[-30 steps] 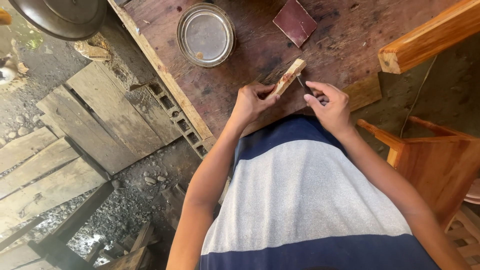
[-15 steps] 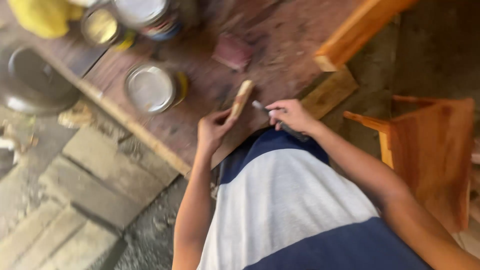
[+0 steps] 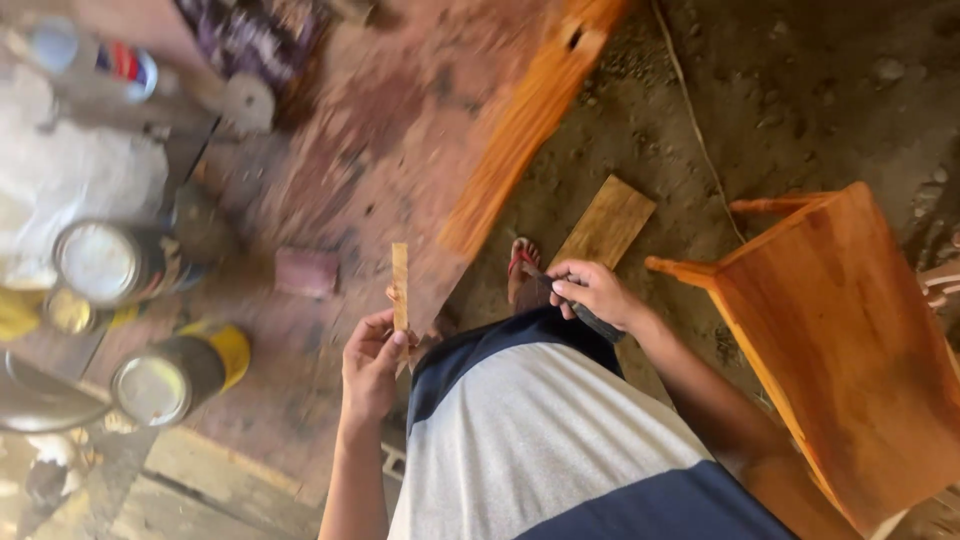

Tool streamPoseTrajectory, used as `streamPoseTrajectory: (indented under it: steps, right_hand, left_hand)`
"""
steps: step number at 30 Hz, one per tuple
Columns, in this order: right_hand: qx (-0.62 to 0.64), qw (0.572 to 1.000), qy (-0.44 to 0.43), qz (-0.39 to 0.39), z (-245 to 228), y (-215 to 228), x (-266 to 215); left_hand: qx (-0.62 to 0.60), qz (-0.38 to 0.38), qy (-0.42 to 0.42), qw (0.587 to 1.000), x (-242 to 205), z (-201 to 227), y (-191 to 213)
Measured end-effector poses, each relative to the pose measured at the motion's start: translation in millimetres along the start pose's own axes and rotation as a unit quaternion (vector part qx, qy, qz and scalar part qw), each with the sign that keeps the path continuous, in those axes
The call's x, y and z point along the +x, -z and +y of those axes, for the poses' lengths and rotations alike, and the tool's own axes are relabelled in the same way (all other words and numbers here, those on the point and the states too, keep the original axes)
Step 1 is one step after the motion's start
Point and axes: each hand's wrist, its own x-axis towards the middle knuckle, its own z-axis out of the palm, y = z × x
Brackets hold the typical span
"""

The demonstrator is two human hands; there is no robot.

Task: The person scoops wood filler from a small can with a putty knife and spreads it into a hole in a wooden board on the workbench. They then carry the board to a chair, hold it against the turned leg, and press filler into holes on the board and the furniture part, smoothing it with the knife.

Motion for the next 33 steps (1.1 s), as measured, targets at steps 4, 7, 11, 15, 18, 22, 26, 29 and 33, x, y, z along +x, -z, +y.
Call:
streamPoseTrajectory:
  steps: [4,7,11,15,18,22,26,29,33]
  right_hand:
    - [0.004,0.998,0.015,0.056,1.5,80.2,-27.0]
    - [0.005,0.994,0.035,0.099,8.9,136.7,-48.4]
    - [0.083,0.985,0.077,0.131,12.8,192.3,-61.9]
    - [0.135,0.973,0.084,0.17,11.6,233.2,-48.9]
    - [0.144,0.969,0.086,0.18,-4.5,265.0,-29.7]
    - [0.105,0.971,0.079,0.2,-59.0,313.4,-1.7]
    - [0.025,0.971,0.054,0.23,-119.6,383.0,39.9]
    - [-0.036,0.973,0.022,0.228,-168.4,432.2,58.7]
    - [-0.106,0.969,0.011,0.225,-244.4,488.9,82.6]
  left_hand:
    - [0.0,-0.046,0.009,0.999,44.7,2.4,-89.1]
    - [0.014,-0.064,0.034,0.997,76.3,4.3,-153.4]
    - [0.002,-0.114,0.055,0.992,114.5,2.1,-216.2]
    - [0.03,-0.134,0.034,0.99,154.9,5.6,-257.5]
    - [0.073,-0.092,-0.005,0.993,191.7,3.6,-282.7]
    - [0.097,-0.058,-0.07,0.991,248.0,-5.0,-317.2]
    - [0.076,-0.039,-0.124,0.989,315.3,-0.6,-363.5]
    - [0.048,-0.016,-0.127,0.991,356.2,19.1,-402.1]
    - [0.042,0.008,-0.123,0.992,414.6,68.6,-449.5]
